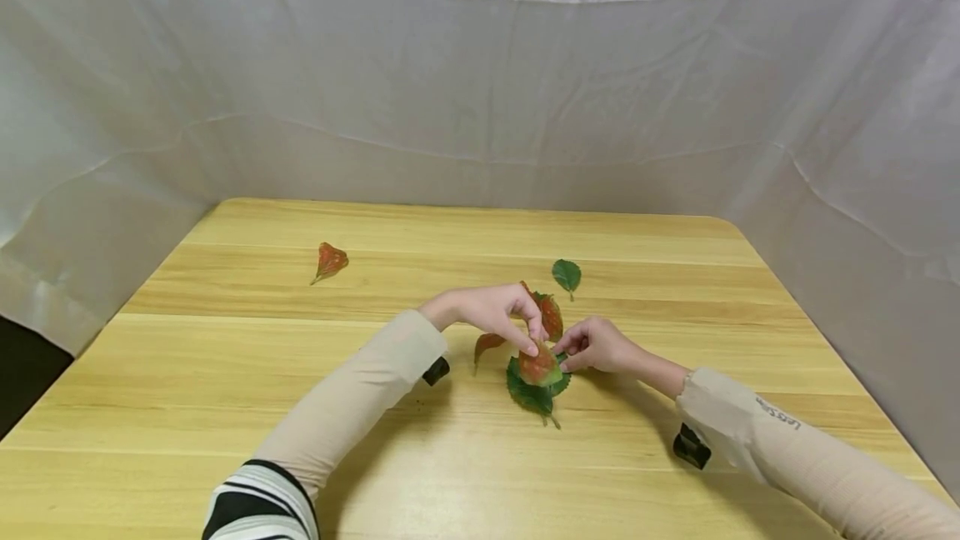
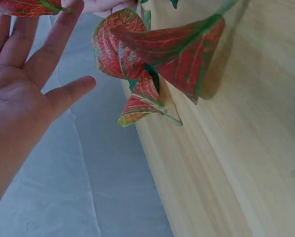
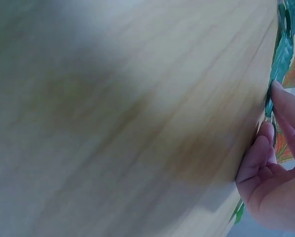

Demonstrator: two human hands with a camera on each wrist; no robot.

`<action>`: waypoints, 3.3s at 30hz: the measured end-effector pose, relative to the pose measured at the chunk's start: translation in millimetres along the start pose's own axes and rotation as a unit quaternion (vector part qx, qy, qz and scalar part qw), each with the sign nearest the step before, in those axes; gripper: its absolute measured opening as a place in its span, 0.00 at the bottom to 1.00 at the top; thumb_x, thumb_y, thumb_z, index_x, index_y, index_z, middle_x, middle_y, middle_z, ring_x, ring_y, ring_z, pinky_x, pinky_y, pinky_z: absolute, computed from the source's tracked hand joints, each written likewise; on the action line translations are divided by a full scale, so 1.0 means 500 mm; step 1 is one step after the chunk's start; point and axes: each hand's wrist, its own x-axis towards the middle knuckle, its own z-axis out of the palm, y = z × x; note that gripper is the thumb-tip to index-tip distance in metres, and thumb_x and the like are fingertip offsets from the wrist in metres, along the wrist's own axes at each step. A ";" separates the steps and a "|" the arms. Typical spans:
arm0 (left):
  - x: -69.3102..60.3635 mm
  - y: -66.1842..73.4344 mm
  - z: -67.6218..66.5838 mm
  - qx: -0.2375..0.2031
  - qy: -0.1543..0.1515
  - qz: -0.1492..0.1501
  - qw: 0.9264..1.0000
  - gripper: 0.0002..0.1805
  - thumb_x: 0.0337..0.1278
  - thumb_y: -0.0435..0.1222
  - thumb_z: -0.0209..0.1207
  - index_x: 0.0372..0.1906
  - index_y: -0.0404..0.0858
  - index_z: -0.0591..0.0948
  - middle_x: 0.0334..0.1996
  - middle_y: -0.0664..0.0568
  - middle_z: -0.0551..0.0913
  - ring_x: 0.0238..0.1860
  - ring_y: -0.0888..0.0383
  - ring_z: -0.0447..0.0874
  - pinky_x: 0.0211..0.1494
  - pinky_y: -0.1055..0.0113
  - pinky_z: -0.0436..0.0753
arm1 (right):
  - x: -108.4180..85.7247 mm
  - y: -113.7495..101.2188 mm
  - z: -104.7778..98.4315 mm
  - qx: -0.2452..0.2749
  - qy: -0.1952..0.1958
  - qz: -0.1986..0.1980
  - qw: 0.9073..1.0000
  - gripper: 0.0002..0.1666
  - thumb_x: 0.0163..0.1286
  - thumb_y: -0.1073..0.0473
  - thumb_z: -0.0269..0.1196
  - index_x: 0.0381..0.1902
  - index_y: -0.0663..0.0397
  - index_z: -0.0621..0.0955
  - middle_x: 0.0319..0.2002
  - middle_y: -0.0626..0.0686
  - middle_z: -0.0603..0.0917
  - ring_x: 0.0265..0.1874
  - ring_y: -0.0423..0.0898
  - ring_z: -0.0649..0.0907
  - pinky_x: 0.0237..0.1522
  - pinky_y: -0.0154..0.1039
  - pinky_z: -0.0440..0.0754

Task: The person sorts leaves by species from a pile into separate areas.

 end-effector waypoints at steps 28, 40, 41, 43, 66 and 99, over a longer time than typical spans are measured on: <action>-0.076 -0.029 -0.030 0.004 0.268 -0.067 0.961 0.09 0.57 0.25 0.52 0.43 0.27 0.73 0.24 0.48 0.79 0.23 0.60 0.73 0.31 0.65 0.75 | 0.004 -0.002 0.003 0.000 -0.002 -0.005 1.000 0.09 0.48 0.70 0.68 0.30 0.68 0.83 0.17 0.47 0.74 0.17 0.37 0.67 0.18 0.29 0.65; -0.155 -0.043 -0.057 -0.008 0.316 -0.129 0.940 0.15 0.52 0.19 0.52 0.47 0.24 0.75 0.45 0.37 0.77 0.40 0.50 0.78 0.42 0.63 0.77 | 0.001 0.000 0.002 -0.002 0.000 -0.005 1.000 0.10 0.48 0.68 0.68 0.31 0.68 0.83 0.18 0.46 0.74 0.17 0.37 0.67 0.18 0.29 0.64; -0.161 -0.044 -0.059 -0.009 0.317 -0.133 0.939 0.16 0.52 0.18 0.51 0.48 0.25 0.75 0.47 0.37 0.77 0.42 0.49 0.77 0.43 0.63 0.77 | 0.001 0.000 0.002 -0.003 0.000 -0.006 1.000 0.10 0.48 0.67 0.68 0.31 0.68 0.83 0.18 0.47 0.74 0.17 0.37 0.67 0.18 0.29 0.64; -0.173 -0.046 -0.063 -0.008 0.323 -0.141 0.936 0.18 0.52 0.18 0.49 0.50 0.25 0.74 0.48 0.37 0.76 0.45 0.48 0.76 0.43 0.63 0.77 | 0.000 -0.002 0.002 -0.004 0.000 -0.005 1.000 0.11 0.48 0.67 0.68 0.31 0.67 0.83 0.18 0.47 0.74 0.17 0.37 0.67 0.19 0.29 0.64; -0.293 -0.061 -0.113 0.072 0.460 -0.221 0.857 0.18 0.55 0.24 0.54 0.52 0.30 0.75 0.49 0.38 0.76 0.43 0.50 0.75 0.34 0.72 0.75 | -0.002 -0.009 0.003 -0.004 0.002 -0.004 1.000 0.11 0.48 0.67 0.68 0.31 0.68 0.83 0.18 0.47 0.74 0.16 0.36 0.66 0.18 0.28 0.63; -0.341 -0.108 -0.149 0.061 0.500 -0.318 0.803 0.19 0.53 0.20 0.51 0.52 0.21 0.71 0.47 0.30 0.74 0.47 0.44 0.73 0.45 0.68 0.74 | -0.010 -0.006 -0.004 0.001 -0.001 0.008 1.000 0.12 0.49 0.66 0.68 0.32 0.67 0.83 0.18 0.48 0.74 0.16 0.37 0.66 0.18 0.29 0.63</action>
